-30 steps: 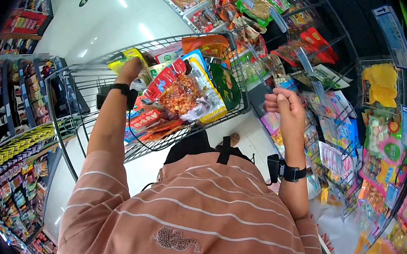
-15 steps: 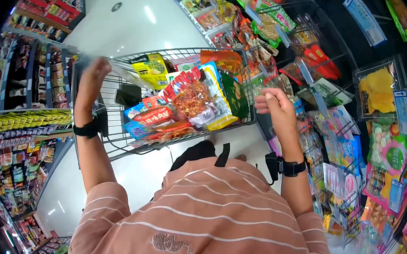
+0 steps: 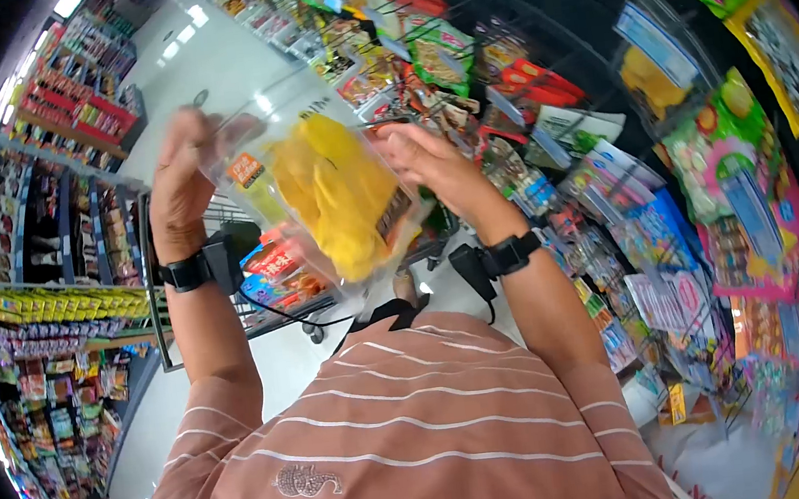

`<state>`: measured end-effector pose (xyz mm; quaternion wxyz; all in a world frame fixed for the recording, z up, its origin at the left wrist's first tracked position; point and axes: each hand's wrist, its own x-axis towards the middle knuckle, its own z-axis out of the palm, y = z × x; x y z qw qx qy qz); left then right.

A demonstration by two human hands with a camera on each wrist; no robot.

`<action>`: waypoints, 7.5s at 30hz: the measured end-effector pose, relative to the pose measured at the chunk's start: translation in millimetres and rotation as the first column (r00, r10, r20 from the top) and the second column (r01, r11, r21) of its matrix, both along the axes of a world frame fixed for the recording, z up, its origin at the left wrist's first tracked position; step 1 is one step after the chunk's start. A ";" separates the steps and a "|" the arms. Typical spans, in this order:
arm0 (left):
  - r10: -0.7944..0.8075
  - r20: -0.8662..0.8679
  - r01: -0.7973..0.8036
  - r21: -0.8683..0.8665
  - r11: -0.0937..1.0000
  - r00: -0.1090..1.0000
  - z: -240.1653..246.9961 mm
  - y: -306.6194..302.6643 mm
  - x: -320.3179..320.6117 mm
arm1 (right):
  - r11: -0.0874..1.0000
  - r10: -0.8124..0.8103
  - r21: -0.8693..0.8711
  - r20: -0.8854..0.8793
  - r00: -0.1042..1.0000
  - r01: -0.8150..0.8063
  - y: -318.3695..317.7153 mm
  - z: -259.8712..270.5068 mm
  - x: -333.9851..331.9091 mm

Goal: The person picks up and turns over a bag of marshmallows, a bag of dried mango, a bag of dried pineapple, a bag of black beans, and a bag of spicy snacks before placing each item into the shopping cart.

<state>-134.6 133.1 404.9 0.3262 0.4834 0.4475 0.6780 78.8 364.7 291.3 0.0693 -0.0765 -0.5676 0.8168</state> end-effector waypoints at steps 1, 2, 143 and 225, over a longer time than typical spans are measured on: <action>-0.055 0.033 0.054 0.010 0.998 0.998 -9.8 13.5 -0.5 | 0.985 0.046 -0.164 -0.071 0.996 -0.057 -2.0 -2.5 7.2; -0.108 0.066 0.106 0.020 0.994 0.992 -19.3 25.9 -0.5 | 0.940 0.080 -0.318 -0.152 0.985 -0.126 -3.8 -5.7 15.4; 0.073 -0.337 -0.341 -0.875 0.345 0.939 -223.5 -28.3 107.6 | 0.506 -0.800 0.492 -0.040 0.599 0.708 87.0 -31.5 186.2; 0.023 -0.566 -0.558 -0.803 0.209 0.824 -443.8 -64.4 -254.3 | 0.917 -0.331 0.375 0.524 0.784 0.136 -8.7 -84.0 15.0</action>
